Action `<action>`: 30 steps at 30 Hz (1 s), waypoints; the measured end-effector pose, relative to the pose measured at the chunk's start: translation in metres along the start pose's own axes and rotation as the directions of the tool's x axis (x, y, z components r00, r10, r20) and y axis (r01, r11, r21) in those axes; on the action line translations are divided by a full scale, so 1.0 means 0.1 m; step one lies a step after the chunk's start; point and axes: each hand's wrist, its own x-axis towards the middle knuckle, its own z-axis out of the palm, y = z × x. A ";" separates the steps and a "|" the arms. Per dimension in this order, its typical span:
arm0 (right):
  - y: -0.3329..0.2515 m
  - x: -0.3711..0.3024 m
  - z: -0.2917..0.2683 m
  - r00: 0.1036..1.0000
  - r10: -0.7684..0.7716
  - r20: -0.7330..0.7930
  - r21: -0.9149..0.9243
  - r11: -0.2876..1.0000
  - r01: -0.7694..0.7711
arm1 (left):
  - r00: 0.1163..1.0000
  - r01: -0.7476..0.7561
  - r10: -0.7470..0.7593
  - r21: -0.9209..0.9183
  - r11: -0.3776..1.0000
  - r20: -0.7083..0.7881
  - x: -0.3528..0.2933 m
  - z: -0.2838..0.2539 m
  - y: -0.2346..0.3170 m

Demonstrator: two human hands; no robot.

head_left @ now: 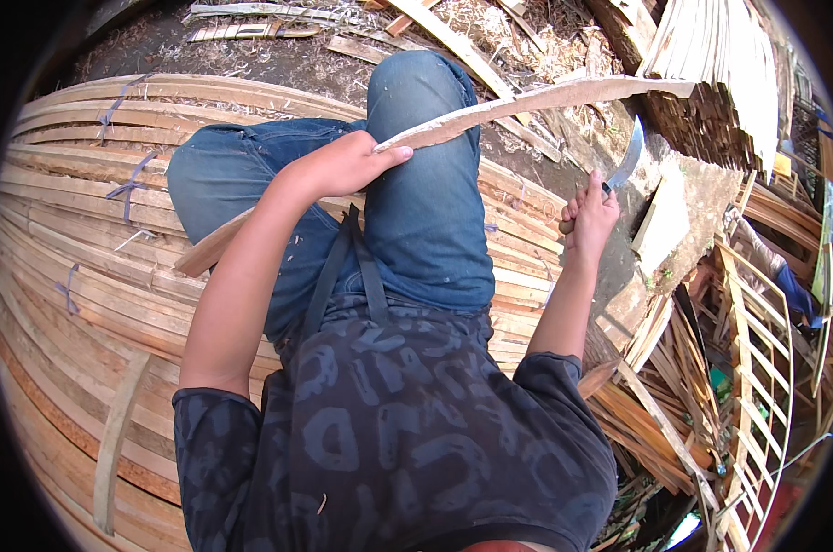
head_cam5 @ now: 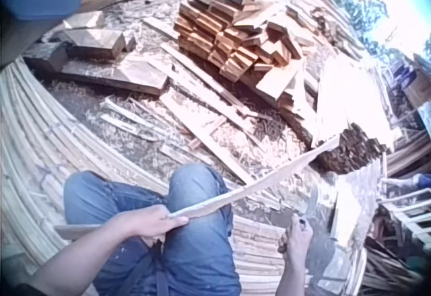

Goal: The person sits on the ground and uses a curved knife to shave thin strips from a long piece of wood held across their lap. They repeatedly scrape the blade along the wood to remove the outer layer, creating a pile of wood shavings.

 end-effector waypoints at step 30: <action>-0.05 -0.47 0.34 0.703 0.432 0.565 -0.091 0.879 -0.468 | 0.999 -0.015 0.015 -0.003 1.000 -0.049 0.06 0.12 -0.03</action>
